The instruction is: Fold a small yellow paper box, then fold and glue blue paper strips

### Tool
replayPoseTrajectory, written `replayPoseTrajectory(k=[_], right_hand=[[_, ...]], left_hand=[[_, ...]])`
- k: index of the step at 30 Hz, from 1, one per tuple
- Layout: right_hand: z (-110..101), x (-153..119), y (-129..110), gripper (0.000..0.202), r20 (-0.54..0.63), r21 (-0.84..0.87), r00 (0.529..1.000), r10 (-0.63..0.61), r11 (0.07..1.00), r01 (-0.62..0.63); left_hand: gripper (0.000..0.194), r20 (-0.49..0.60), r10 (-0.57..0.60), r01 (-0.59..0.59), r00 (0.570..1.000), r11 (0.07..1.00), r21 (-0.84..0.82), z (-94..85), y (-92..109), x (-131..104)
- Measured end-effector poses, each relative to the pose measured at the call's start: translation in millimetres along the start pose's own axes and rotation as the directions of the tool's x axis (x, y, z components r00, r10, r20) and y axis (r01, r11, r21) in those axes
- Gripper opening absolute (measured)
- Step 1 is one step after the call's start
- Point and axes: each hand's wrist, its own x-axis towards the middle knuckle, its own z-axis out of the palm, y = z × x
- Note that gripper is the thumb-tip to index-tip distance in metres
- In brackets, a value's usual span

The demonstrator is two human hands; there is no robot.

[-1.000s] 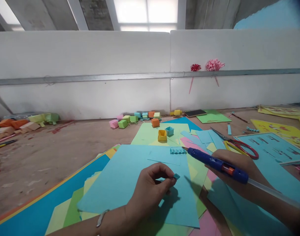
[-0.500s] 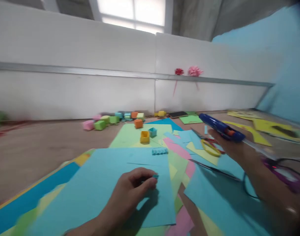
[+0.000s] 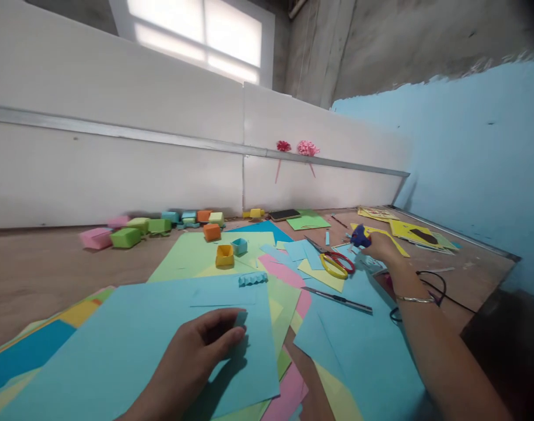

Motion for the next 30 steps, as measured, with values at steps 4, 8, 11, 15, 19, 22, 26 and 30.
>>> replayPoseTrajectory(k=[4, 8, 11, 15, 19, 22, 26, 30], right_hand=[[0, -12, -8, 0.033, 0.074, -0.013, 0.996, -0.041, 0.999, 0.042], [-19, -42, -46, 0.029, 0.05, 0.092, 0.968, -0.247, 0.966, 0.242], [-23, -89, -94, 0.028, 0.107, 0.289, 0.83, -0.548, 0.815, 0.502], [-3, -160, -149, 0.031, 0.208, 0.699, 0.492, -0.846, 0.48, 0.53], [23, -191, -168, 0.015, 0.2, 0.829, 0.49, -0.849, 0.413, 0.377], [33, -189, -167, 0.016, 0.196, 0.877, 0.545, -0.815, 0.395, 0.275], [41, -181, -161, 0.014, 0.237, 0.934, 0.537, -0.809, 0.342, 0.104], [46, -177, -158, 0.013, 0.232, 0.954, 0.53, -0.816, 0.296, 0.039]], left_hand=[[0.038, -0.01, 0.093, -0.093, 0.996, 0.977, -0.194, 5.1, -2, -3], [0.038, -0.01, 0.074, -0.074, 0.997, 0.959, -0.274, 7.0, -3, -2], [0.036, -0.018, 0.128, -0.129, 0.992, 0.97, -0.205, 6.2, -2, -2], [0.036, -0.032, 0.219, -0.221, 0.975, 0.97, -0.096, 4.6, -3, -3], [0.041, -0.001, 0.295, -0.294, 0.956, 0.955, -0.019, 3.2, -5, -5], [0.042, 0.005, 0.349, -0.349, 0.937, 0.936, 0.038, 2.4, -6, -5], [0.032, -0.061, 0.411, -0.406, 0.91, 0.911, 0.078, -0.3, -7, -1], [0.018, -0.144, 0.301, -0.294, 0.943, 0.953, 0.069, -2.2, -6, 3]])
